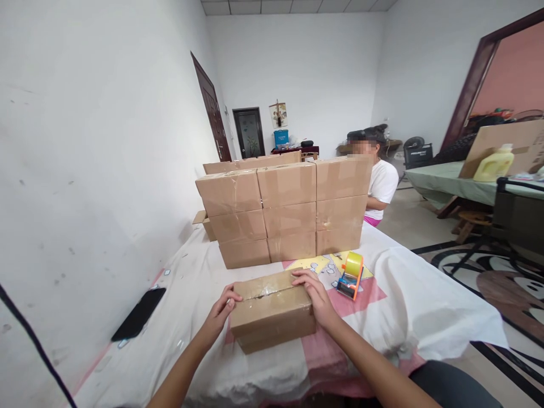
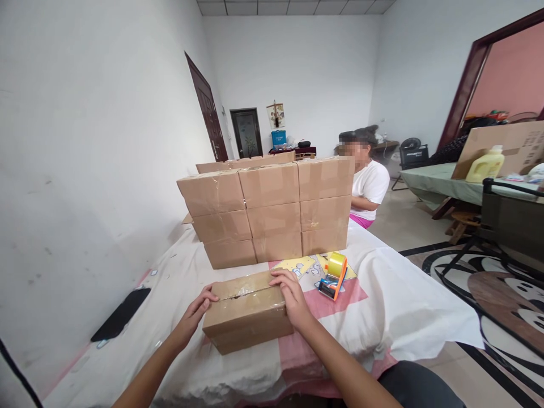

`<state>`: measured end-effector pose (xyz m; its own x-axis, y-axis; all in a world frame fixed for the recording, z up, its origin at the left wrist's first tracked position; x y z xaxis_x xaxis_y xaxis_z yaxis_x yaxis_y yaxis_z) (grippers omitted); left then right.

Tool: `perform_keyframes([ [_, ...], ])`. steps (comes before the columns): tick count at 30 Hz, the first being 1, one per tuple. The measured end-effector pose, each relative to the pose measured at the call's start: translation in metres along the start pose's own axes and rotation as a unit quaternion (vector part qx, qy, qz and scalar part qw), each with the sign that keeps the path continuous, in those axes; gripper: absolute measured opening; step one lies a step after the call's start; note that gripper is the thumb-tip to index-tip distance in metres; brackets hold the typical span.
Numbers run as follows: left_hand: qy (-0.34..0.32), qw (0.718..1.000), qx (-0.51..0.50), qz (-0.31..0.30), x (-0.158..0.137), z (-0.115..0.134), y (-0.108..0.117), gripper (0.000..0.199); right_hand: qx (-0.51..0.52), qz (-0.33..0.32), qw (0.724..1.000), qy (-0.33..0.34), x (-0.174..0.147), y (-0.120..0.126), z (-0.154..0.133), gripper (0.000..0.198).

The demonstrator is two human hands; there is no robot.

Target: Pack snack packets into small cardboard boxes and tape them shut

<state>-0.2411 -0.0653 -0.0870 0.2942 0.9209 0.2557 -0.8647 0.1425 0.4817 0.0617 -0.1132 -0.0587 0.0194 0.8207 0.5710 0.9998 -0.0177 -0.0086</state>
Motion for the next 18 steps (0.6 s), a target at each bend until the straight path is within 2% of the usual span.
perform_keyframes([
  [8,-0.084,0.995,0.041,-0.035,0.0,0.002,-0.006,0.063,0.005,0.02,1.0,0.008,0.0,-0.001,0.002,0.036],
  [13,-0.15,0.977,0.129,-0.08,-0.012,0.011,-0.008,0.094,-0.011,0.016,1.0,0.006,0.0,-0.001,0.003,0.036],
  [15,-0.174,0.963,0.194,-0.07,-0.016,0.019,-0.009,0.083,-0.022,0.008,1.0,0.005,0.001,-0.001,0.002,0.035],
  [18,-0.191,0.94,0.278,-0.057,-0.019,0.036,-0.012,0.053,-0.045,-0.01,0.999,0.002,0.003,-0.001,0.0,0.036],
])
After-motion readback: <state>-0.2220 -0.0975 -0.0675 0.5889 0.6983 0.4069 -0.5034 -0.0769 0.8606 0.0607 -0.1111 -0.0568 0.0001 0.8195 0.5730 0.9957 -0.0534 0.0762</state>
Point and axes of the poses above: each hand's wrist, its own x-axis towards the middle knuckle, its own y-axis out of the back of the hand, z = x × y, the point moved 7 cm from there along x, towards the middle knuckle, and after that the axes turned 11 degrees about x, right-handed, at the moved point
